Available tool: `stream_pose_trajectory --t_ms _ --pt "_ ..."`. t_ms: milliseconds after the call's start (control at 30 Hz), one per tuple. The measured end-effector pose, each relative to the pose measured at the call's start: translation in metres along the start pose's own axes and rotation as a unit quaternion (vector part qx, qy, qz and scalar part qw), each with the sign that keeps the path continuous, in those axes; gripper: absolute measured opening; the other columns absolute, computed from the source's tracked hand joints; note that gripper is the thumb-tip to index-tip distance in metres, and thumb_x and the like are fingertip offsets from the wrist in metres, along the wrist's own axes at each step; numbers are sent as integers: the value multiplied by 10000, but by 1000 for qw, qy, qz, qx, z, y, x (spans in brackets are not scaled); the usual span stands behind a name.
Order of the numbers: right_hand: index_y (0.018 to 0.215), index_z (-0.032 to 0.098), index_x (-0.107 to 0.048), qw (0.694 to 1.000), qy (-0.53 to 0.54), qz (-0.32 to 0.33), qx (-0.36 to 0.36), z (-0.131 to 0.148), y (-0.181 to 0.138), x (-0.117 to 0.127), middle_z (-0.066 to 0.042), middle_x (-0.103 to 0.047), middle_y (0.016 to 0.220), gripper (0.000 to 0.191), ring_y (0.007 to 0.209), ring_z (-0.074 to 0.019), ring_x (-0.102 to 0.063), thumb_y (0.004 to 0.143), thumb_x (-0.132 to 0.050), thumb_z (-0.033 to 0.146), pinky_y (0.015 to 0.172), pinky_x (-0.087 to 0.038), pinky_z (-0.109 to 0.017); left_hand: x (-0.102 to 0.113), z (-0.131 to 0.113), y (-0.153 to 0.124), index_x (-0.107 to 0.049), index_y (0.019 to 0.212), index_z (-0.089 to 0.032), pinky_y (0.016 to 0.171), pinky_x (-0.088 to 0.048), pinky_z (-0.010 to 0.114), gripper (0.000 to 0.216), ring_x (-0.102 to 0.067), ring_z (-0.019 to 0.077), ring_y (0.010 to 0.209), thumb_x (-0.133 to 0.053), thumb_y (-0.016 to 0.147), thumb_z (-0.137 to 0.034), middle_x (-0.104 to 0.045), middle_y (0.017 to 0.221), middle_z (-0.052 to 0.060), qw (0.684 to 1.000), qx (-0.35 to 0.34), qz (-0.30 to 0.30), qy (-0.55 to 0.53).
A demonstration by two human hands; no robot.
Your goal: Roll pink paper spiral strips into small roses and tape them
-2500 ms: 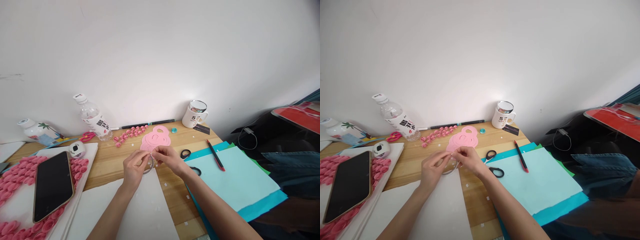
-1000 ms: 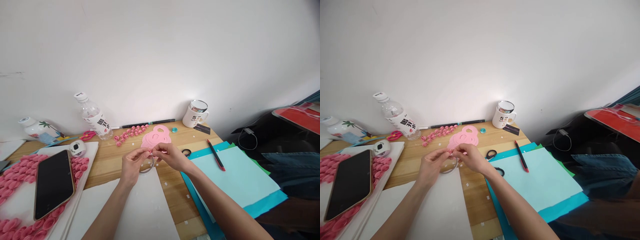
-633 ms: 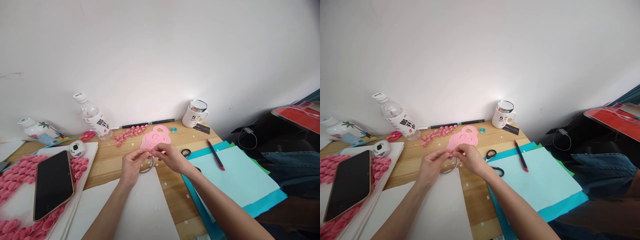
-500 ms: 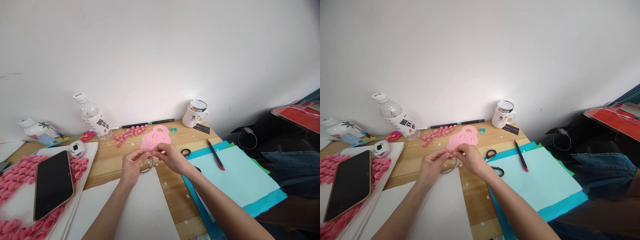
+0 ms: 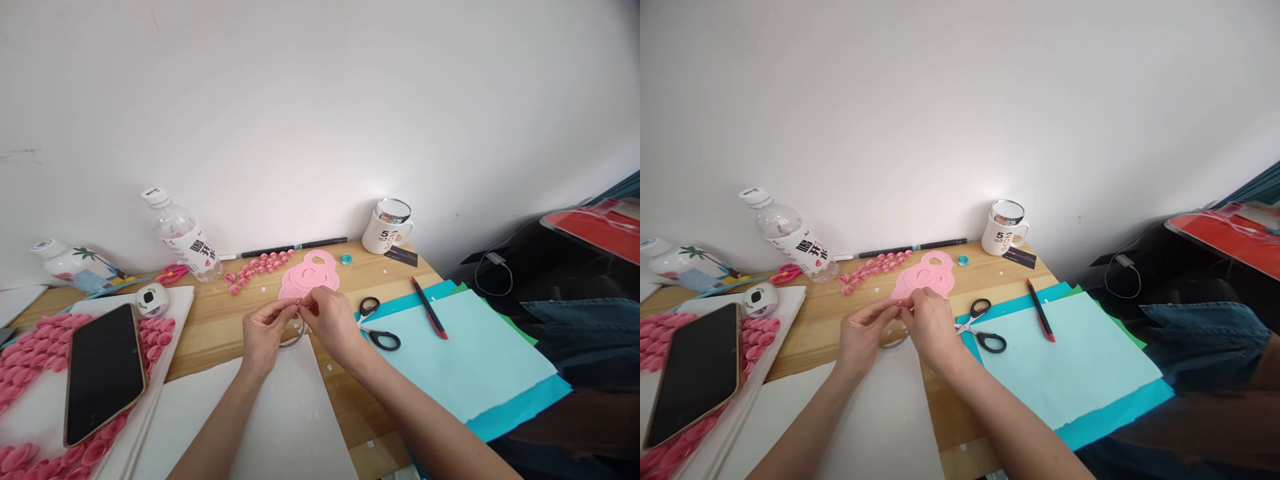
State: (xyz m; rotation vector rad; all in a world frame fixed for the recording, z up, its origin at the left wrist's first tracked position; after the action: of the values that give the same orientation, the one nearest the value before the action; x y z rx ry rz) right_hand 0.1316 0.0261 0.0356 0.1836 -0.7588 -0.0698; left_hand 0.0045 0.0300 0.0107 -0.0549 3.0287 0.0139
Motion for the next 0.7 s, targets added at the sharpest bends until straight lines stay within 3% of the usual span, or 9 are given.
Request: stream_pose_trajectory --t_ms 167,367,533,700 --pt "676 189 -523 971 214 13 -106 -16 3 -7 -18 -626 663 156 585 -147 -583 652 -638 292 506 -427 -255 0 0 0 -719 743 -174 742 -533 336 153 -657 196 730 -719 607 -244 -724 789 53 1000 -11 -10 -8" --pt "758 166 -542 884 448 83 -104 -27 4 -17 -9 -616 679 266 605 -126 -593 600 -716 291 611 -488 -279 -1 6 2 -712 735 -167 781 -511 347 166 -655 207 785 -732 590 -244 -723 800 59 999 11 -5 -35" --pt "782 175 -545 827 536 136 -95 -30 4 -23 -1 -638 707 285 609 -115 -598 615 -728 317 632 -485 -275 0 12 4 -707 758 -160 797 -483 332 192 -645 180 778 -738 591 -250 -723 811 61 993 62 -5 -97" --pt "719 162 -567 812 563 128 -87 -34 4 -27 -7 -638 710 214 621 -102 -592 662 -700 320 646 -490 -254 -1 17 7 -713 734 -157 787 -471 313 201 -636 167 771 -764 553 -225 -721 781 58 981 106 5 -163"
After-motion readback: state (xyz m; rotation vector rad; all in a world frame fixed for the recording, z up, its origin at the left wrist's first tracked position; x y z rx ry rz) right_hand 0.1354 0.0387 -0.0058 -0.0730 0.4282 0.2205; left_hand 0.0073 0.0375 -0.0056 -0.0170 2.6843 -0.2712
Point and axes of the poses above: each hand's wrist, its own y-axis towards the middle knuckle, its own x-axis out of the back of the hand, z = x × y, the point moved 4 cm from there along y, towards the middle knuckle
